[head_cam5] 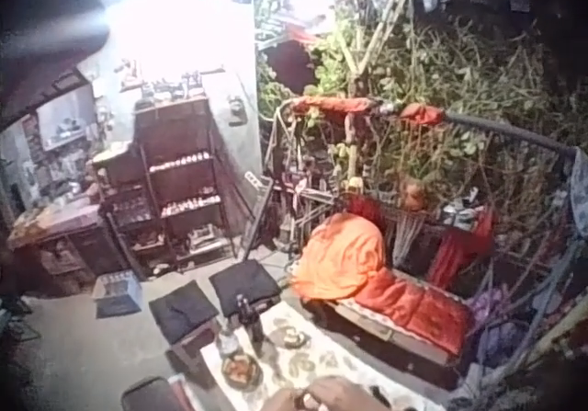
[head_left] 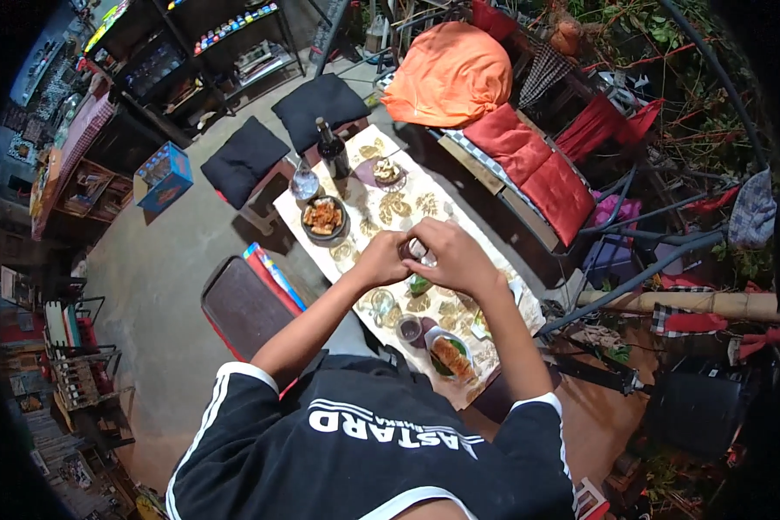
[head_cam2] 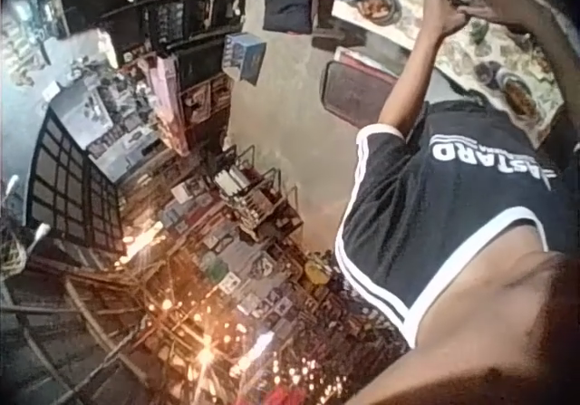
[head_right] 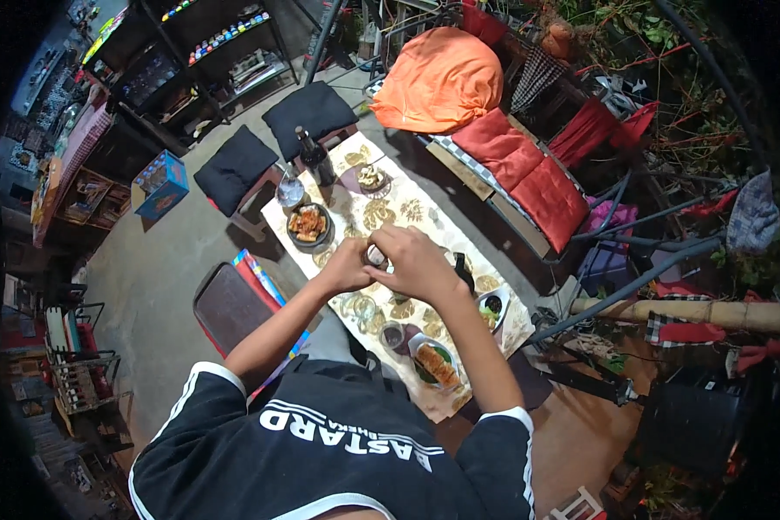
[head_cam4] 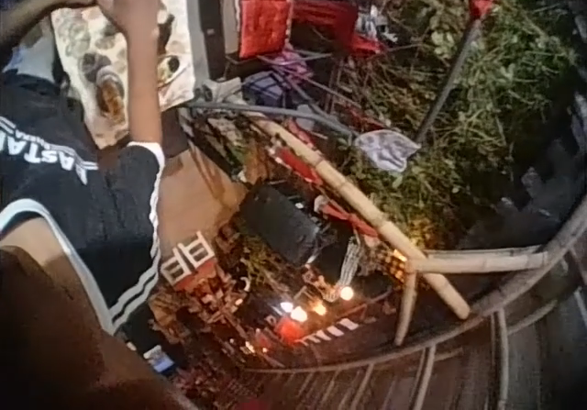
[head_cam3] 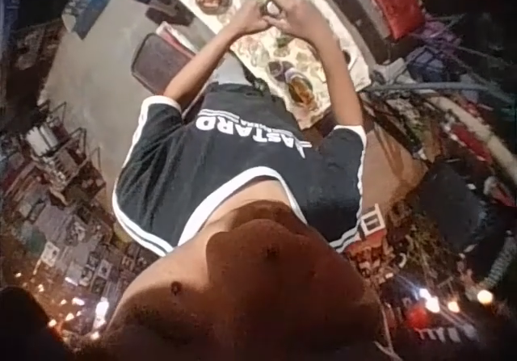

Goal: Clearing dishes, pouring leftover liquids into a bowl, and organizing items on a restaurant table to take them away.

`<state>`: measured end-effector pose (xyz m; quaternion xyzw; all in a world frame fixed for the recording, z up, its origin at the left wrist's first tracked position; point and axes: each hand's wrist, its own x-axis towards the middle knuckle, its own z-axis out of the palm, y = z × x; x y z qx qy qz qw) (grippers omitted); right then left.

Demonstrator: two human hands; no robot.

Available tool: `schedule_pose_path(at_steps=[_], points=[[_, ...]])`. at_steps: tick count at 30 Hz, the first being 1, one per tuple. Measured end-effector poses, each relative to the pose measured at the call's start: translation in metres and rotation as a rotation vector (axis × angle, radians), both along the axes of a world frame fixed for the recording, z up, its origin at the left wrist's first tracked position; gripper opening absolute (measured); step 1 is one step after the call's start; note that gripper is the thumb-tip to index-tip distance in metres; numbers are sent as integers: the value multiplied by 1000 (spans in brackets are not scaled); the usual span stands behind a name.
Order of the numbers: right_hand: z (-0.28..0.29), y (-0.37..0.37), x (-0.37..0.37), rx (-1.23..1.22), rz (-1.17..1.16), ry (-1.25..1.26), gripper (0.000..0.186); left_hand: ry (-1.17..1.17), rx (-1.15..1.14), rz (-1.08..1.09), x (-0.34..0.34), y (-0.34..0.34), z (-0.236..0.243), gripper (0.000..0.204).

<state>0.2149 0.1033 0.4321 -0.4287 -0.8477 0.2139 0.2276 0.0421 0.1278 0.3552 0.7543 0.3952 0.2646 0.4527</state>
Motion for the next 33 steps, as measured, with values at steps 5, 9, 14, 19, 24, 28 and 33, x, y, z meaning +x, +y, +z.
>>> schedule_pose_path(at_steps=[5, 9, 14, 19, 24, 28, 33], points=[[-59, 43, -16, -149, -123, -19, 35, -35, 64, -46, -7, 52, -84, 30], [-110, 75, -30, -149, -158, 25, 35, -16, 25, -92, -13, 84, -128, 37], [-157, 108, -41, -206, -255, -27, 37, -18, 61, -64, -12, 122, -187, 38], [-187, 128, -47, -214, -322, -58, 32, 16, 149, -34, -15, 140, -219, 27], [-201, 131, -51, -235, -349, -52, 32, 43, 104, -24, -19, 145, -226, 29], [-207, 134, -54, -271, -406, -13, 35, 86, 102, -12, -21, 148, -231, 37], [-204, 139, -53, -381, -401, -3, 37, 224, 39, 52, -24, 149, -225, 50]])
